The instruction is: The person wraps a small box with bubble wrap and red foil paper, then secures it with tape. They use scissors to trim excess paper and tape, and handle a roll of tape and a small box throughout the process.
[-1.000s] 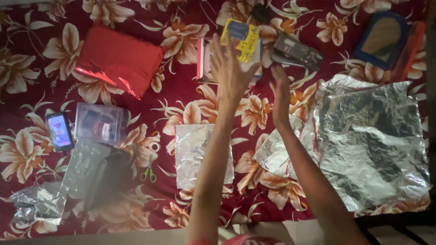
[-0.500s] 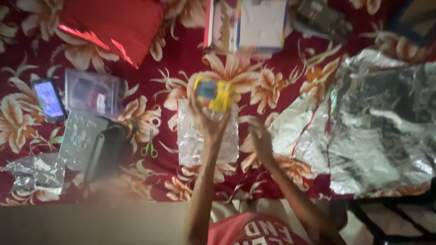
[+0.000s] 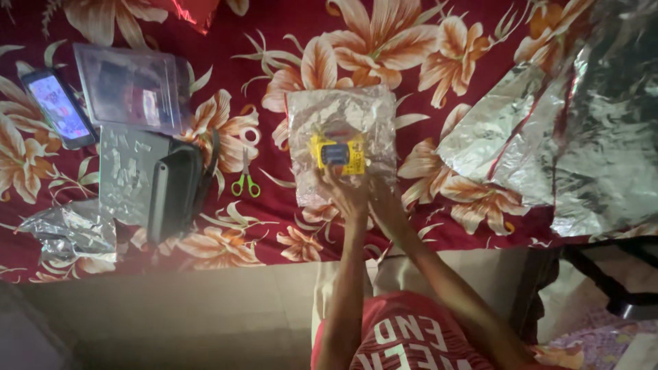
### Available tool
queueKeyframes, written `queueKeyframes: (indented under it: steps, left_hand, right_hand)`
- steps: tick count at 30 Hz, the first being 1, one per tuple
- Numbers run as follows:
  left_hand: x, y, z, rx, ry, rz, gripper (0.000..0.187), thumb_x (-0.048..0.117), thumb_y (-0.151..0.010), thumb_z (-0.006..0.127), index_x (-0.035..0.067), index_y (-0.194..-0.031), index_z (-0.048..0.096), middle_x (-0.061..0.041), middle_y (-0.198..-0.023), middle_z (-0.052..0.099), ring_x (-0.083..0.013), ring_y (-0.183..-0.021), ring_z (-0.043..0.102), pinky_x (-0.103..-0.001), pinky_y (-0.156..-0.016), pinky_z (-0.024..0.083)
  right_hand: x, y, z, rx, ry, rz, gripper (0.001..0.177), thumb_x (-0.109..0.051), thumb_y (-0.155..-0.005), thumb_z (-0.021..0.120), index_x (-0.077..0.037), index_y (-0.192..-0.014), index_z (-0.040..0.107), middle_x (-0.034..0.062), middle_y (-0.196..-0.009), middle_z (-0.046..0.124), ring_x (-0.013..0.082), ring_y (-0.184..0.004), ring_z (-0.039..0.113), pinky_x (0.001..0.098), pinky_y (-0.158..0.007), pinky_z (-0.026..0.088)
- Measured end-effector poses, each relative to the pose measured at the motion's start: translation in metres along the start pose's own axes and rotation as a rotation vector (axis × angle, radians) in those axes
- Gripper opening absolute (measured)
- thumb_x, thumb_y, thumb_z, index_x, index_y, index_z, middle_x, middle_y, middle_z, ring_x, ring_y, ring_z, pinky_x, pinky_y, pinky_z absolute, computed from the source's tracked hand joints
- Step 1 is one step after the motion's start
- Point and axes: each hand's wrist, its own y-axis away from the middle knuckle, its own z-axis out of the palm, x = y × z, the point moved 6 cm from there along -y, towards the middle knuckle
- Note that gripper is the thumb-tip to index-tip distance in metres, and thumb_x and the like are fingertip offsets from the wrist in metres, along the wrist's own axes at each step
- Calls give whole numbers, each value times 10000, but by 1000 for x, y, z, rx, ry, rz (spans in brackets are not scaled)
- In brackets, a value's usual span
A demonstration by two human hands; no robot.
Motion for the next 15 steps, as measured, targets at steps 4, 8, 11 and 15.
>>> queueKeyframes:
  steps: [4, 8, 11, 15]
  left_hand:
    - [28, 3, -26, -9, -113, 226, 1059, 298, -712, 919, 105, -1543, 292, -316, -1602, 179, -462, -1401, 372, -586, -1108, 460]
    - [47, 19, -80, -160, -277, 621, 959, 329, -823, 862, 98, -1571, 306, -256, -1571, 275, -453, -1468, 308, -693, -1197, 269]
    - [48, 14, -87, -397, -489, 710, 779, 247, -886, 773, 80, -1550, 401, -248, -1589, 363, -434, -1500, 325, -701, -1214, 239]
    - [64, -22, -89, -296, -504, 732, 653, 96, -809, 719, 101, -1445, 567, -197, -1502, 448, -419, -1448, 388, -636, -1210, 301]
  right_hand:
    - [11, -19, -23, 150, -18, -61, 328, -146, -909, 645, -69, -1227, 627, 113, -1259, 595, 315, -1257, 553, 548, -1092, 388]
    - [9, -41, -66, 101, -115, 11, 244, -128, -861, 683, -70, -1098, 682, 93, -1187, 642, 308, -1203, 566, 516, -1091, 403]
    - [0, -55, -114, 250, -267, -8, 234, -78, -824, 719, -70, -1056, 686, 85, -1151, 648, 307, -1193, 578, 527, -1097, 402]
    - [-3, -71, -142, 296, -290, 5, 230, -33, -833, 756, -74, -1052, 700, 70, -1099, 662, 276, -1129, 606, 544, -1093, 405]
